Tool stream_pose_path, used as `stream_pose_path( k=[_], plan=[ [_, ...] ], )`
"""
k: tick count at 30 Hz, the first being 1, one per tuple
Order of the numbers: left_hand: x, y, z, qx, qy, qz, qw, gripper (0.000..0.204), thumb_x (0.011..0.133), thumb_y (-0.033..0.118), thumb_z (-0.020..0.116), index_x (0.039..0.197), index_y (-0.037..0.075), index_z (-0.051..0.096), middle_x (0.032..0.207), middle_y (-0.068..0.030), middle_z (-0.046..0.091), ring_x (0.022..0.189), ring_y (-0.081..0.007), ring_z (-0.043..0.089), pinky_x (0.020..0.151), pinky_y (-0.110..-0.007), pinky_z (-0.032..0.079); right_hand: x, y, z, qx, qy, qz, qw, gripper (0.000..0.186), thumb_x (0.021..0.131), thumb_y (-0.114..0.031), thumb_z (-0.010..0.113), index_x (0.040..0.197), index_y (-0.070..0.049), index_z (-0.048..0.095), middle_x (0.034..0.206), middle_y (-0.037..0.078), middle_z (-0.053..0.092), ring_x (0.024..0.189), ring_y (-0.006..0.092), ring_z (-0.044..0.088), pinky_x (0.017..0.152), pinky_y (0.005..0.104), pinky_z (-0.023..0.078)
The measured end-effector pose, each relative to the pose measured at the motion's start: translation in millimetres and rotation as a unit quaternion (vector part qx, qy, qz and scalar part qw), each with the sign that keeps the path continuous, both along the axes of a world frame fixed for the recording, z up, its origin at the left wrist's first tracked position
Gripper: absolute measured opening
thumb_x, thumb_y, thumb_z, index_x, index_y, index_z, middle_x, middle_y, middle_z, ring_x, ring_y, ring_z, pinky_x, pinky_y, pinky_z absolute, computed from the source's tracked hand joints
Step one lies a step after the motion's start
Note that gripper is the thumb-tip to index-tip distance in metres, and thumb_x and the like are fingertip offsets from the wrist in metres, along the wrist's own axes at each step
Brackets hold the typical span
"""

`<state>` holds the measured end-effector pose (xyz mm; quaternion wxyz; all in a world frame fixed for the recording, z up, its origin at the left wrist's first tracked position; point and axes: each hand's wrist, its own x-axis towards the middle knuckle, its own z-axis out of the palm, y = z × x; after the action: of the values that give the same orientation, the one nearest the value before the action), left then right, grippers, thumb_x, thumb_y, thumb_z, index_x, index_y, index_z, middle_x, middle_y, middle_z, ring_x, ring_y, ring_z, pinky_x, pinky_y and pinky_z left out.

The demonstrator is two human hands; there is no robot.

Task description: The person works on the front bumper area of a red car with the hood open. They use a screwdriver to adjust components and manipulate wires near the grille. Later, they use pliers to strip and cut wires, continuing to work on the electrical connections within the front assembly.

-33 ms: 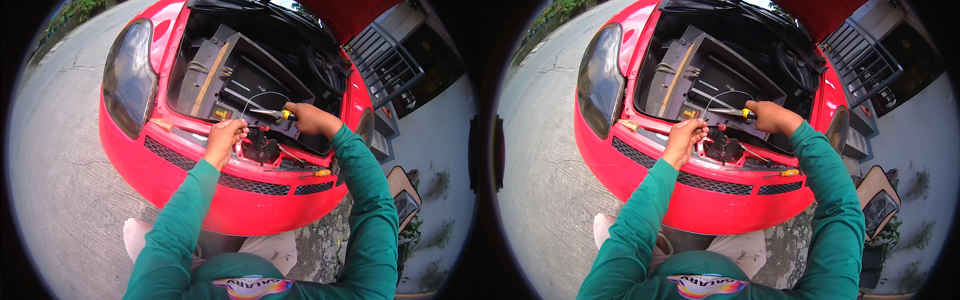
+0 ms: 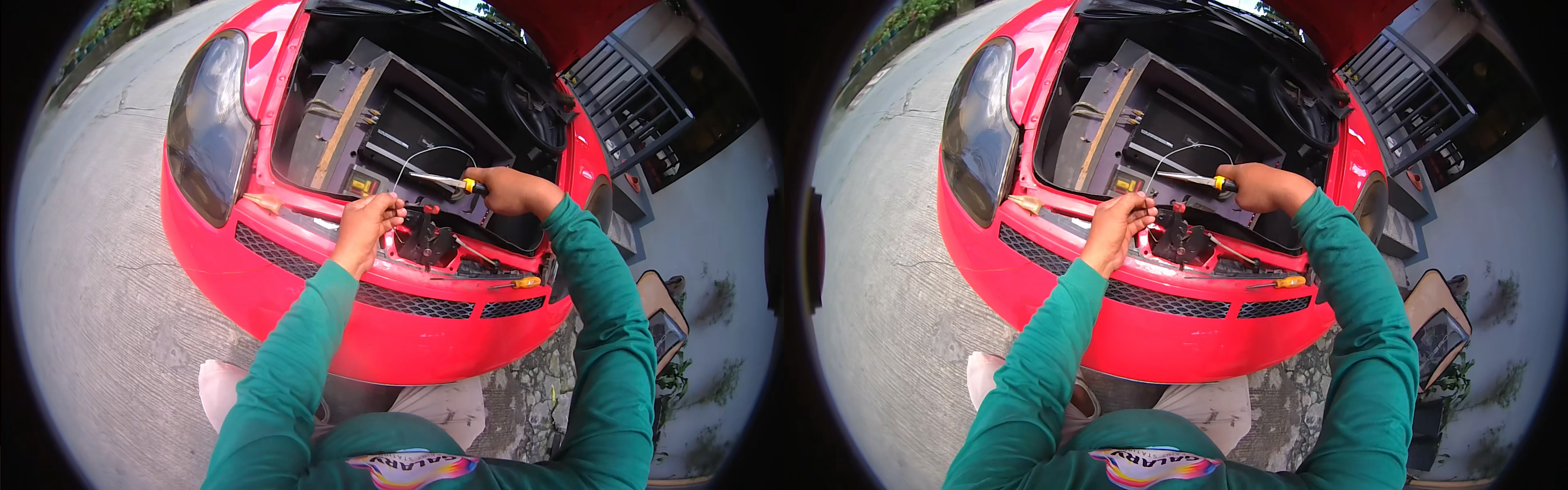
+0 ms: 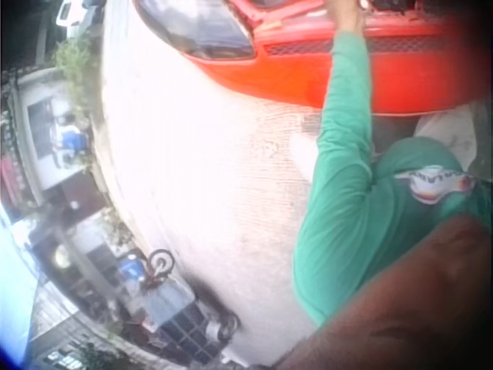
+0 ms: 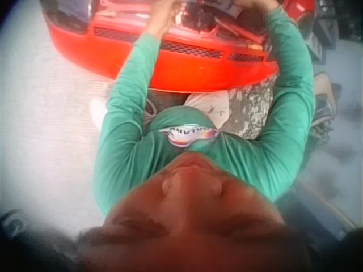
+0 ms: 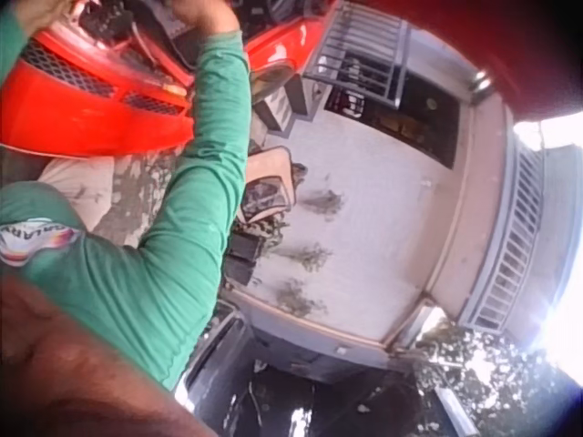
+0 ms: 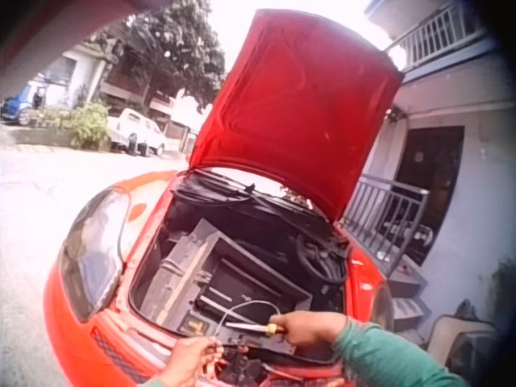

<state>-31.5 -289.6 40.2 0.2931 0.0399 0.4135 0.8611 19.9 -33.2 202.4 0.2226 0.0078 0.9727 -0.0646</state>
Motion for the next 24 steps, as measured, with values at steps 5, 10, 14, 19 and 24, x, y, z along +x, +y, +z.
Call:
stream_pose_path(
  k=[5,10,14,19,24],
  plan=[
    [-2.6,-1.0,-1.8,-0.001,-0.023,0.009,1.000,0.030,0.103,0.024,0.059,0.103,-0.004,0.068,0.101,-0.0129,0.073,0.094,-0.0213,0.074,0.086,-0.032,0.061,-36.3,-15.8,28.9,0.060,-0.222,0.049,0.972,0.063,0.082,-0.002,0.064,0.142,-0.018,0.066,0.103,0.012,0.073,0.098,0.0288,0.068,0.087,0.0387,0.052],
    [-2.1,-2.0,-5.2,0.010,-0.024,0.007,1.000,0.028,0.103,0.023,0.061,0.103,-0.004,0.068,0.100,-0.0121,0.073,0.093,-0.0211,0.075,0.085,-0.032,0.061,-53.4,-29.6,18.0,0.046,-0.314,0.045,0.947,0.063,0.081,-0.005,0.068,0.143,-0.018,0.066,0.096,0.004,0.068,0.088,0.0195,0.061,0.080,0.0349,0.050],
    [0.2,2.2,-7.1,0.024,-0.025,0.011,0.999,0.026,0.102,0.023,0.063,0.102,-0.003,0.069,0.099,-0.0112,0.073,0.092,-0.0202,0.074,0.084,-0.031,0.061,-55.5,-17.5,11.5,-0.009,-0.328,0.018,0.945,0.063,0.081,-0.006,0.070,0.143,-0.017,0.065,0.088,0.000,0.063,0.081,0.0162,0.057,0.073,0.0328,0.048],
    [-3.0,-0.7,-9.4,0.019,-0.014,0.007,1.000,0.028,0.102,0.026,0.065,0.103,-0.002,0.069,0.099,-0.0111,0.073,0.092,-0.0195,0.074,0.083,-0.031,0.060,-55.1,-24.8,17.1,-0.053,-0.335,-0.021,0.941,0.057,0.083,-0.007,0.071,0.139,-0.013,0.068,0.083,-0.001,0.060,0.072,0.0139,0.054,0.066,0.0313,0.045],
    [-1.3,-0.8,-2.4,0.004,-0.014,0.003,1.000,0.032,0.103,0.030,0.067,0.104,-0.002,0.070,0.100,-0.0111,0.074,0.091,-0.0189,0.074,0.083,-0.030,0.060,-51.9,-28.7,19.4,-0.082,-0.223,-0.053,0.970,0.045,0.086,-0.008,0.073,0.131,-0.011,0.074,0.089,-0.001,0.065,0.081,0.0132,0.058,0.074,0.0299,0.048]
  ],
)
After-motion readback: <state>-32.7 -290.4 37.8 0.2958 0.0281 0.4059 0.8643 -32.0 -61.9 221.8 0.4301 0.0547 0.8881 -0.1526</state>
